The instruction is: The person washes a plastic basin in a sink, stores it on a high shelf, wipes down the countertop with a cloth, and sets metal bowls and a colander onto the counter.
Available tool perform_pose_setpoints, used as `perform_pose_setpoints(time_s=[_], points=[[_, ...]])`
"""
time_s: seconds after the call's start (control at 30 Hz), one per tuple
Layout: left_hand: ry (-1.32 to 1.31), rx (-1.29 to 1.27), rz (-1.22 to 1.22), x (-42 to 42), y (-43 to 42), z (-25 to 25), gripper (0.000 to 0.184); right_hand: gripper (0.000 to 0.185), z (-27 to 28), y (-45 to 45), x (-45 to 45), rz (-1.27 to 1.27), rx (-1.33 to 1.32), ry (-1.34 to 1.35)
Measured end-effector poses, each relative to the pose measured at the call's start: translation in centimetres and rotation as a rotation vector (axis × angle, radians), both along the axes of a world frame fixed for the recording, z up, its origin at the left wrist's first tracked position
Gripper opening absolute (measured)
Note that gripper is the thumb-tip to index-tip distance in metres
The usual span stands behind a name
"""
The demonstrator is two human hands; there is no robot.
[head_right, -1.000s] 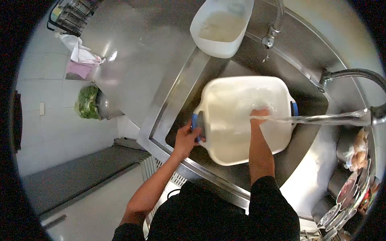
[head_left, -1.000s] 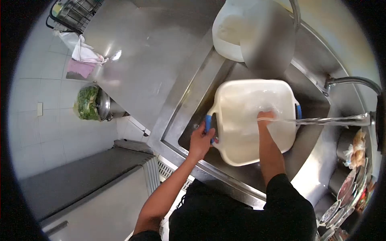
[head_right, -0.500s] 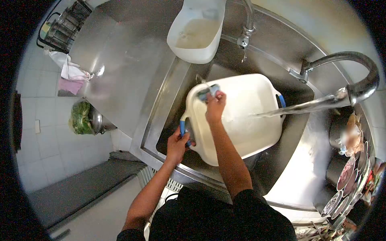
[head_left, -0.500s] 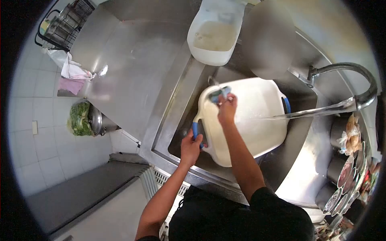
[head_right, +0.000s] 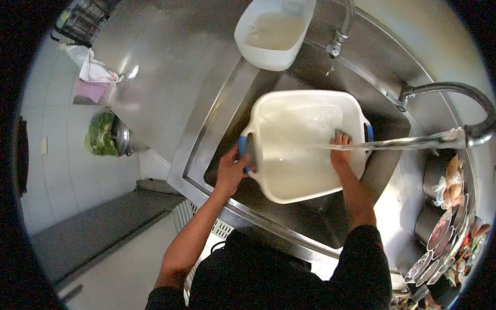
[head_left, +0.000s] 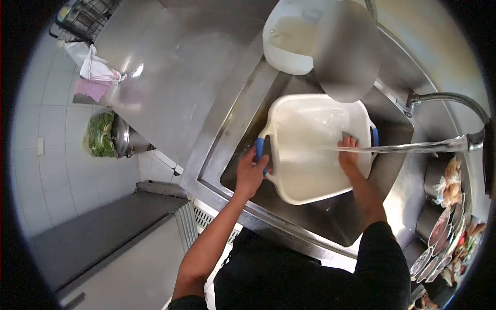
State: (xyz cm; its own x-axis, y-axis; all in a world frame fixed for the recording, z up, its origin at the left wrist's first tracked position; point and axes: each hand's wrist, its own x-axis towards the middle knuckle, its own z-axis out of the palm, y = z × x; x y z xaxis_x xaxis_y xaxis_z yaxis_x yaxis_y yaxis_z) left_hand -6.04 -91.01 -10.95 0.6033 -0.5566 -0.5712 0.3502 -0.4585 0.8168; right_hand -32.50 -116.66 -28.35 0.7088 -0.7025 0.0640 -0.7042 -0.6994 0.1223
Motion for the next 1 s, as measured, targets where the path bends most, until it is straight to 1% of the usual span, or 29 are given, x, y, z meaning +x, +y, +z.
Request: perform_pose_setpoints(time_s=[0.07, 0.1, 0.13, 0.17, 0.2, 0.23, 0.27, 0.33, 0.37, 0.4, 0.47, 0.5, 0.53, 0.57, 0.6, 0.63, 0.67, 0.7, 0.73, 0.77, 0.8, 0.83, 0.87, 0.9, 1.0], points=[[0.009, 0.047, -0.003, 0.1, -0.1, -0.6, 0.043, 0.028, -4.5, 3.7, -0.1, -0.201, 0.172, 0.179], [-0.080, 0.013, 0.009, 0.0, 0.1, -1.5, 0.043, 0.034, -6.9, 5.0, 0.3, -0.289, 0.214, 0.211], [-0.079, 0.065, -0.015, 0.0, 0.4, -1.4, 0.043, 0.041, -9.4, 6.6, 0.6, -0.376, 0.257, 0.245], [-0.080, 0.115, -0.040, 0.2, 0.5, -1.3, 0.042, 0.045, -12.5, 8.4, 0.8, -0.208, 0.189, 0.278], [-0.085, 0.159, -0.066, 0.5, 0.5, -1.0, 0.042, 0.049, -14.3, 9.4, 1.5, -0.043, 0.114, 0.305], [-0.118, 0.141, -0.050, 0.3, 0.9, -2.0, 0.044, 0.044, -11.9, 10.6, 3.9, -0.130, 0.355, 0.090], [-0.114, 0.121, -0.040, 0.2, 0.9, -2.1, 0.043, 0.039, -7.8, 12.7, 7.1, -0.211, 0.594, -0.125], [-0.111, 0.076, -0.026, 0.1, 1.1, -2.1, 0.043, 0.027, -2.9, 15.4, 11.1, -0.169, 0.862, -0.348], [-0.079, 0.112, -0.071, 0.5, 1.4, -2.4, 0.041, 0.023, -0.2, 16.3, 12.8, -0.319, 1.089, -0.469], [0.014, 0.065, -0.025, 0.4, 1.5, -1.3, 0.036, 0.020, 2.4, 16.6, 13.9, -0.465, 1.316, -0.588], [-0.016, 0.084, -0.042, 0.2, 1.8, -2.8, 0.030, 0.017, 6.6, 16.2, 14.1, -0.556, 1.381, -0.835], [0.017, 0.129, -0.083, 0.4, 1.3, -0.2, 0.034, 0.016, 7.9, 15.8, 14.7, -0.582, 1.417, -0.954], [-0.088, 0.106, -0.092, 0.2, 1.4, -2.4, 0.037, 0.013, 7.2, 15.2, 14.4, -0.394, 1.050, -0.994], [-0.159, 0.090, -0.112, 0.1, 1.5, -5.4, 0.041, 0.009, 12.2, 14.6, 15.1, -0.394, 1.010, -1.128], [-0.227, 0.079, -0.133, 0.2, 1.5, -7.0, 0.044, 0.010, 17.3, 14.0, 15.9, -0.481, 1.073, -1.196], [-0.119, 0.087, -0.093, 0.3, 0.8, -3.5, 0.048, 0.011, 20.3, 12.9, 16.4, -0.394, 1.131, -1.353], [-0.002, 0.094, -0.065, 0.3, 0.3, 0.5, 0.052, 0.011, 23.8, 12.2, 17.2, -0.315, 1.060, -1.463], [0.034, 0.023, -0.086, 0.4, 0.0, 0.1, 0.057, 0.012, 27.5, 11.4, 18.4, -0.332, 1.029, -1.485], [-0.015, 0.009, -0.136, 0.5, -0.4, 0.3, 0.057, 0.013, 30.0, 10.3, 19.2, -0.300, 1.013, -1.576], [-0.065, -0.006, -0.188, 0.5, -0.9, 0.7, 0.057, 0.012, 32.4, 9.2, 20.6, -0.200, 0.940, -1.662], [-0.082, -0.018, -0.219, 0.2, -1.4, 0.7, 0.055, 0.008, 34.0, 7.8, 21.9, -0.194, 0.960, -1.712], [-0.099, -0.031, -0.248, 0.0, -1.8, 0.7, 0.052, 0.010, 35.2, 6.2, 22.8, -0.257, 1.014, -1.731], [-0.117, -0.043, -0.277, -0.2, -2.3, 0.7, 0.050, 0.013, 36.7, 5.2, 24.1, -0.273, 1.048, -1.759], [-0.122, -0.079, -0.286, -0.6, -2.8, 2.0, 0.047, 0.016, 38.2, 4.2, 24.8, -0.289, 1.073, -1.790], [-0.093, -0.139, -0.306, -1.8, -4.5, 4.3, 0.042, 0.029, 40.3, 3.8, 24.9, -0.342, 1.025, -1.780]])
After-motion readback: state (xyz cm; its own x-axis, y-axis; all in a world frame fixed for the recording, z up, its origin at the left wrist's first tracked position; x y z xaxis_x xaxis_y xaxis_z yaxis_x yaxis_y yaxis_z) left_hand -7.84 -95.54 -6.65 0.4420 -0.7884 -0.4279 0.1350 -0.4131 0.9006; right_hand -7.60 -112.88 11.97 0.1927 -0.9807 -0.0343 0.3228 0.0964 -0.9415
